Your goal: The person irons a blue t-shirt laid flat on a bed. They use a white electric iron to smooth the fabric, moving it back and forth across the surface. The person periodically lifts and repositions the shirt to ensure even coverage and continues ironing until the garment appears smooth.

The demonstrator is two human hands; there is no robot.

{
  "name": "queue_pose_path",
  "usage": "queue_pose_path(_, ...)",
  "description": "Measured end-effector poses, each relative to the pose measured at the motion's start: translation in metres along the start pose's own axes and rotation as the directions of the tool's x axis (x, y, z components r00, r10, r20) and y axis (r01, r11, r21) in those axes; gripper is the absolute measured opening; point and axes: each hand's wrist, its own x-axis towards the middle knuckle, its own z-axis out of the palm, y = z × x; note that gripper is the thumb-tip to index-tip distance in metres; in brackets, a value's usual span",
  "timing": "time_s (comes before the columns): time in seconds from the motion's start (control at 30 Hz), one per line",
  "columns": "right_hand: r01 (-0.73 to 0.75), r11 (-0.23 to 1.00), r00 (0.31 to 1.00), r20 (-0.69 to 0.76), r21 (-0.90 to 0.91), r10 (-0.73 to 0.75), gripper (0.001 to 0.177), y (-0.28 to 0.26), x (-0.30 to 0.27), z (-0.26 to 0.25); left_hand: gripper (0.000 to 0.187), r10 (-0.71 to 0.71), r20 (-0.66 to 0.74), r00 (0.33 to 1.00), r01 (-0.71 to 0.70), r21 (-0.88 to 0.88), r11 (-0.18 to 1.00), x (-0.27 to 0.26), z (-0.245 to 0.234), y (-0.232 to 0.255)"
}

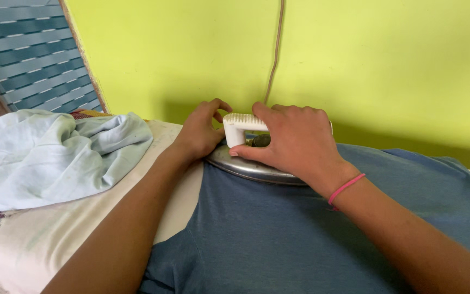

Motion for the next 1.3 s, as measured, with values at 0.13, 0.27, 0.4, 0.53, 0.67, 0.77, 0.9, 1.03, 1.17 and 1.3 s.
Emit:
queue_pose_path(0.13,0.005,1.000,0.996,0.094,0.003,-0.006,0.078,0.002,-0.002,-0.003,0.039,0.065,-0.024,0.998,-0.065,-0.007,0.998,0.000,-0.001,0.003)
queue_pose_path(0.27,0.079,0.993,0.989,0.120,0.083,-0.089,0.080,0.006,-0.005,-0.012,0.039,0.111,0.015,0.994,-0.111,0.007,0.994,-0.001,-0.004,0.010)
queue_pose_path(0.4,0.071,0.988,0.943,0.314,0.134,-0.111,0.080,0.008,-0.009,-0.024,0.042,0.181,0.014,0.983,-0.181,0.010,0.983,0.000,-0.005,0.012)
queue_pose_path(0.53,0.166,0.970,0.954,0.221,0.176,-0.203,0.081,0.011,-0.013,-0.029,0.044,0.100,0.047,0.994,-0.101,0.028,0.994,0.000,-0.008,0.013)
queue_pose_path(0.67,0.242,0.959,0.969,0.006,0.146,-0.245,0.082,0.016,-0.014,-0.015,0.049,0.026,0.078,0.997,-0.029,0.034,0.999,-0.001,-0.008,0.017)
queue_pose_path(0.77,0.152,0.984,0.988,0.025,0.091,-0.155,0.082,0.016,-0.008,-0.004,0.046,-0.037,0.119,0.992,0.030,0.056,0.998,-0.001,-0.010,0.020)
queue_pose_path(0.9,0.013,1.000,0.998,0.063,-0.027,-0.011,0.081,0.012,-0.002,-0.002,0.041,-0.012,0.097,0.995,0.006,0.062,0.998,-0.004,-0.009,0.021)
queue_pose_path(1.03,-0.009,1.000,0.984,0.179,0.021,0.005,0.080,0.012,-0.002,-0.009,0.038,0.027,0.099,0.995,-0.032,0.053,0.998,-0.003,-0.008,0.018)
queue_pose_path(1.17,0.027,0.995,0.973,0.224,0.094,-0.048,0.082,0.014,-0.007,-0.018,0.037,0.042,0.108,0.993,-0.050,0.067,0.996,-0.003,-0.006,0.017)
queue_pose_path(1.3,0.022,0.993,0.961,0.271,0.112,-0.052,0.081,0.014,-0.013,-0.028,0.039,0.033,0.119,0.992,-0.042,0.074,0.996,-0.004,-0.008,0.020)
